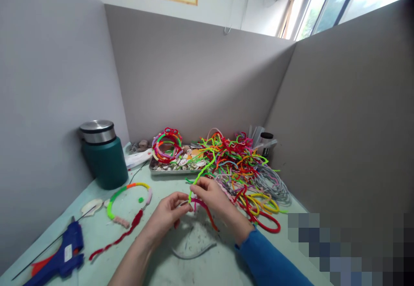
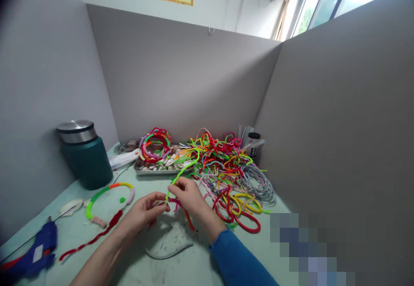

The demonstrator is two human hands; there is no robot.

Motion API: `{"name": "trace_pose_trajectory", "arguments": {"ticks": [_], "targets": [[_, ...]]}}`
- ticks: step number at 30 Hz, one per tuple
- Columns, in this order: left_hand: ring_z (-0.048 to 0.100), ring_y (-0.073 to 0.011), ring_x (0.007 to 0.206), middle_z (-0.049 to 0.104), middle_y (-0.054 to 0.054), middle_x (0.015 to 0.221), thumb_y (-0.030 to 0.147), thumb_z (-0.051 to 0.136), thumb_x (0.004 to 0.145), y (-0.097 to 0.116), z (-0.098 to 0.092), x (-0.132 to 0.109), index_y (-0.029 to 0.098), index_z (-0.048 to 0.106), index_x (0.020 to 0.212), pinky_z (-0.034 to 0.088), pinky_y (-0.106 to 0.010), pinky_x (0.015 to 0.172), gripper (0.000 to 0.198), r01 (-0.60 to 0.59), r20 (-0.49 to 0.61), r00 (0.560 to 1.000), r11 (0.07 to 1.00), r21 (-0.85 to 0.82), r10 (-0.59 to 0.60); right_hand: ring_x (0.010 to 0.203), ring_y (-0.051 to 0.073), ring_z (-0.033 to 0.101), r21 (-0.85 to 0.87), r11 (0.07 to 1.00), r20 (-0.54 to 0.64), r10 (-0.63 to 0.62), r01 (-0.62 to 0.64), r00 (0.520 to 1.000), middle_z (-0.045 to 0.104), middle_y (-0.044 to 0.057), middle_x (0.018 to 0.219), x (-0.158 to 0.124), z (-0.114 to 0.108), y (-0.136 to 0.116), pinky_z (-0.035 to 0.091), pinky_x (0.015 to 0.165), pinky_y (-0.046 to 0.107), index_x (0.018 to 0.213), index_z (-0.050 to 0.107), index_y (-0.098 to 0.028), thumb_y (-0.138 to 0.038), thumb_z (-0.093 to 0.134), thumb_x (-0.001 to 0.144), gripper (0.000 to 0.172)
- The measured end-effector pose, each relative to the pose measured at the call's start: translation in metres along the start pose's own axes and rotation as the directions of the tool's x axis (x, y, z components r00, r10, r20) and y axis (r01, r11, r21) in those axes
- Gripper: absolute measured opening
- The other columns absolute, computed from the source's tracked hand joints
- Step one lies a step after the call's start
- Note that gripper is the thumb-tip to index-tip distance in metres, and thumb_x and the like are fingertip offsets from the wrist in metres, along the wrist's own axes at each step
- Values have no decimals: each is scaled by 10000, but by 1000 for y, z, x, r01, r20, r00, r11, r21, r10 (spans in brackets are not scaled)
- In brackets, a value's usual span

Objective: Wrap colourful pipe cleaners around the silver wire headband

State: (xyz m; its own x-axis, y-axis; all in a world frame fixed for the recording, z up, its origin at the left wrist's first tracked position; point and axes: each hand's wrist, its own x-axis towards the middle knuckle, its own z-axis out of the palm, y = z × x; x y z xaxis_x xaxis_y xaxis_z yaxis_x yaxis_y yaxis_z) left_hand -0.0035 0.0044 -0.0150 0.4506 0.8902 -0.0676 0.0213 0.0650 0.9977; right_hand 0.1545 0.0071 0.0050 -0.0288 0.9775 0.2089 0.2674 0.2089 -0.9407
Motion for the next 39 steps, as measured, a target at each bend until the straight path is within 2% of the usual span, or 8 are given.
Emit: {"name": "trace_pose_trajectory", "arguments": {"ticks": [7, 11, 15, 19, 24, 29, 33, 39], "targets": [[408, -49, 480, 591, -34, 814, 378, 614, 707, -7, 0, 3, 136, 545, 961, 309, -147, 340, 358, 0, -33, 999, 998, 66, 2, 535, 82, 365, -79, 996, 4, -38, 38, 999, 395, -52, 560, 1, -3, -2, 286, 495, 204, 592, 463, -157, -250, 532, 745, 192], [388, -26, 442, 593, -46, 884, 377, 625, 692, -7, 0, 5, 128, 567, 916, 303, -154, 338, 340, -22, -35, 999, 996, 88, 26, 538, 85, 393, -224, 971, -15, -94, 89, 995, 428, -50, 551, -2, -1, -1, 283, 502, 203, 585, 462, -159, -229, 529, 743, 186], [362, -18, 388, 623, -59, 846, 364, 634, 671, -9, 0, 7, 112, 568, 902, 283, -163, 328, 349, -17, -48, 999, 995, 102, 22, 566, 87, 429, -360, 912, -20, -219, 197, 976, 475, -39, 579, -4, 1, 2, 280, 518, 198, 593, 469, -159, -203, 528, 748, 172], [381, -42, 365, 654, -52, 745, 371, 609, 678, -12, 0, 9, 113, 567, 930, 282, -177, 335, 363, 15, -58, 998, 988, 153, -6, 593, 94, 436, -470, 846, -23, -298, 253, 954, 484, -30, 601, -5, 4, 4, 285, 539, 203, 596, 464, -162, -194, 534, 752, 174], [389, -53, 346, 636, -23, 662, 432, 547, 712, -11, 0, 8, 121, 622, 771, 283, -194, 359, 326, 28, -109, 994, 944, 330, 8, 607, 101, 437, -545, 788, -16, -351, 286, 936, 485, -22, 638, -7, 6, 3, 298, 559, 212, 630, 461, -171, -203, 537, 764, 158], [397, -66, 407, 600, -1, 597, 394, 526, 729, -5, 2, 2, 128, 641, 688, 291, -191, 406, 293, -35, -98, 992, 922, 386, 79, 628, 105, 441, -566, 738, 39, -421, 367, 906, 486, -12, 682, -11, 6, -3, 301, 573, 219, 655, 470, -173, -207, 532, 770, 135], [392, -68, 420, 602, -5, 599, 373, 531, 729, 3, 5, -1, 124, 646, 686, 286, -194, 423, 277, -62, -79, 992, 928, 367, 97, 612, 99, 432, -522, 782, 11, -393, 340, 920, 480, -21, 659, -10, 5, -2, 293, 561, 214, 637, 463, -170, -184, 521, 764, 140], [361, -59, 401, 584, -7, 575, 393, 544, 728, 5, 6, -2, 120, 644, 674, 271, -196, 408, 296, -72, -54, 994, 946, 316, 94, 548, 87, 405, -333, 922, 20, -202, 197, 979, 439, -48, 570, -5, 4, 4, 277, 510, 203, 608, 435, -171, -209, 495, 761, 169]]}}
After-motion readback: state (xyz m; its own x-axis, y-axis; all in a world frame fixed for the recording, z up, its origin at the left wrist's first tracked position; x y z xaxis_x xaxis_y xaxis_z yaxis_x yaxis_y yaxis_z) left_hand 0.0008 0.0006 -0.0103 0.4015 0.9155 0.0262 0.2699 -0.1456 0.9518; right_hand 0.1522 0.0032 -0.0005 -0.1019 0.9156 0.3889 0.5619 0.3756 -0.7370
